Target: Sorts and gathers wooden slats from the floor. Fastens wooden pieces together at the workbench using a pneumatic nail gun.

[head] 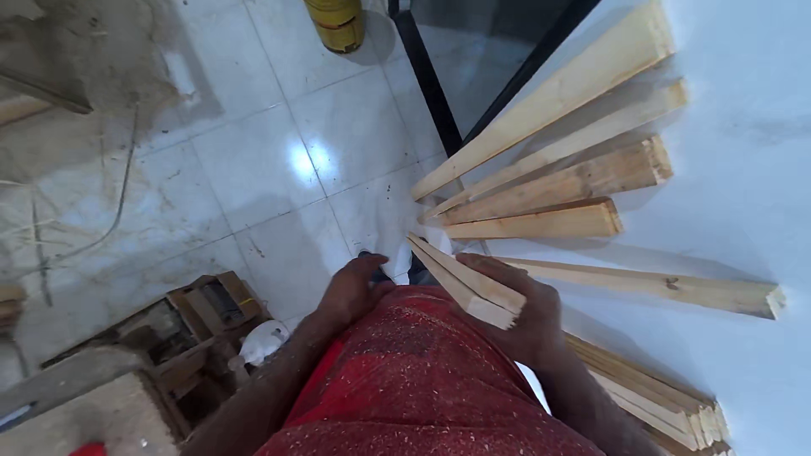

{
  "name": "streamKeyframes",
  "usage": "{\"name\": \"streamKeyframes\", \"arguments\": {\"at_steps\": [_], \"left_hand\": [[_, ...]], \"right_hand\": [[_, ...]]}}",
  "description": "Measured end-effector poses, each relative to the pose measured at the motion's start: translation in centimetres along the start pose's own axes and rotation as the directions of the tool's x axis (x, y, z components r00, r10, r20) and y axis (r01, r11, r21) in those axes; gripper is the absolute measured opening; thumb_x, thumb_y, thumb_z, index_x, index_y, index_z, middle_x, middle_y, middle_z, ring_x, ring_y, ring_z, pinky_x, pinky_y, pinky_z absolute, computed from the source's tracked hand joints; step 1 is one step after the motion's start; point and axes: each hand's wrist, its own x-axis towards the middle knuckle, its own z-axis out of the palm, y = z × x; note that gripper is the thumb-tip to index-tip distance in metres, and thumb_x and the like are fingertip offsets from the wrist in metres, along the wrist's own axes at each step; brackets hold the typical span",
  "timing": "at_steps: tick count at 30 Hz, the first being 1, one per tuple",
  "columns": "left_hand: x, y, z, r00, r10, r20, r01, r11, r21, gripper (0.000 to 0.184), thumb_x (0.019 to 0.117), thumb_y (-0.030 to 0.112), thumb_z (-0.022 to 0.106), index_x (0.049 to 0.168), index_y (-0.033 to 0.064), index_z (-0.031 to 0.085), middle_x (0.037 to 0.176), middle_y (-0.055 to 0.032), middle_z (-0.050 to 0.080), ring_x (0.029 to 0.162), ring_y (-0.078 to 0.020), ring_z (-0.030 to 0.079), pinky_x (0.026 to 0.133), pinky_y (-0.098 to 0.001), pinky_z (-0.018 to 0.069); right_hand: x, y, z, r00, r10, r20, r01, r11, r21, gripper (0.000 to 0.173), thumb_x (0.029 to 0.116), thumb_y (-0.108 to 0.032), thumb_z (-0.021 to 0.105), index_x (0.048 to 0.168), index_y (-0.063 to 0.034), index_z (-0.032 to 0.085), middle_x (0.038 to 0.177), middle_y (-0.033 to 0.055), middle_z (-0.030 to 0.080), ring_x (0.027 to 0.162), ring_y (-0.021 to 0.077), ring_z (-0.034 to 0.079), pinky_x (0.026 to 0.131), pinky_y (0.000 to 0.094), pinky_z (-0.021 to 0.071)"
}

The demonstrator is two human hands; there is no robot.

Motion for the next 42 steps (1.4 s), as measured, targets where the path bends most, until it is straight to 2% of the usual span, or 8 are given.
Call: {"name": "streamKeyframes", "arguments": {"at_steps": [4,9,13,15,26,30,36,42], "left_hand": [[2.3,3.2,2.0,0.965,0.248,-0.087,-0.248,0.969,0.014,0.066,0.0867,0.038,0.078,0.139,0.0028,0.059,0.138,-0.0163,0.063,0.126,-0.0309,0.063,0.104,-0.0508,0.0529],[2.1,4.2,2.2,0.956,0.228,-0.183,-0.226,0.974,0.034,0.064,0.0771,0.028,0.084,0.129,-0.0042,0.062,0.116,-0.0204,0.072,0.101,-0.0326,0.074,0.085,-0.0516,0.0605],[0.8,2.9,2.1,0.941,0.335,-0.044,-0.336,0.941,-0.035,0.051,0.0862,0.025,0.077,0.129,0.0000,0.063,0.133,-0.0168,0.067,0.122,-0.0280,0.067,0.102,-0.0450,0.0554],[-0.1,2.0,2.1,0.933,0.358,-0.043,-0.360,0.930,-0.073,0.044,0.0887,0.021,0.074,0.127,0.0017,0.066,0.135,-0.0159,0.066,0.128,-0.0273,0.063,0.105,-0.0426,0.0532],[-4.5,-1.3,0.3,0.982,0.174,-0.074,-0.183,0.973,-0.141,0.047,0.0873,0.024,0.068,0.129,0.0047,0.063,0.139,-0.0100,0.063,0.134,-0.0234,0.058,0.111,-0.0421,0.0485],[-4.7,-1.1,0.4,0.986,0.139,-0.096,-0.154,0.973,-0.170,0.043,0.0889,0.022,0.067,0.128,0.0041,0.065,0.140,-0.0110,0.062,0.132,-0.0244,0.059,0.109,-0.0432,0.0493],[-4.5,-1.5,0.4,0.979,0.135,-0.156,-0.165,0.965,-0.202,0.055,0.0873,0.023,0.067,0.137,0.0025,0.058,0.141,-0.0127,0.061,0.130,-0.0235,0.060,0.108,-0.0428,0.0505],[-5.1,-1.5,0.0,0.952,0.046,-0.304,-0.149,0.934,-0.325,0.052,0.0832,0.023,0.075,0.130,0.0047,0.064,0.138,-0.0090,0.064,0.132,-0.0173,0.059,0.110,-0.0385,0.0510]], "right_hand": [[0.4,3.9,5.6,0.994,0.105,-0.009,-0.105,0.994,-0.030,0.054,0.0831,-0.020,0.084,0.133,-0.0059,0.067,0.132,0.0089,0.070,0.118,0.0147,0.069,0.098,0.0367,0.0608],[1.3,4.3,6.1,0.958,0.150,0.243,-0.108,0.978,-0.179,0.062,0.0844,-0.028,0.083,0.139,-0.0082,0.063,0.137,0.0093,0.067,0.119,0.0172,0.068,0.097,0.0393,0.0598],[2.5,3.7,3.5,0.850,0.032,0.525,0.139,0.949,-0.283,0.051,0.0684,-0.014,0.085,0.118,-0.0095,0.071,0.126,0.0073,0.071,0.117,0.0203,0.069,0.093,0.0415,0.0611],[2.3,3.9,2.7,0.813,-0.017,0.582,0.211,0.941,-0.266,0.043,0.0803,-0.017,0.080,0.122,-0.0149,0.071,0.128,0.0050,0.069,0.117,0.0177,0.068,0.092,0.0382,0.0611],[2.7,3.7,2.0,0.886,0.116,0.450,0.010,0.964,-0.267,0.038,0.0884,-0.030,0.077,0.124,-0.0194,0.072,0.126,0.0024,0.067,0.117,0.0135,0.064,0.094,0.0345,0.0595],[2.5,3.1,2.8,0.944,0.232,0.237,-0.177,0.957,-0.231,0.036,0.0819,-0.038,0.080,0.113,-0.0206,0.077,0.117,-0.0038,0.066,0.110,0.0090,0.061,0.090,0.0283,0.0557],[3.2,2.0,4.1,0.917,0.398,-0.038,-0.399,0.917,-0.007,0.030,0.0811,-0.040,0.082,0.102,-0.0184,0.076,0.112,-0.0027,0.068,0.100,0.0087,0.066,0.078,0.0238,0.0598],[4.4,1.7,3.6,0.921,0.269,0.282,-0.226,0.958,-0.177,0.025,0.0740,-0.027,0.080,0.097,-0.0203,0.072,0.116,-0.0034,0.064,0.106,0.0077,0.063,0.080,0.0264,0.0597]]}}
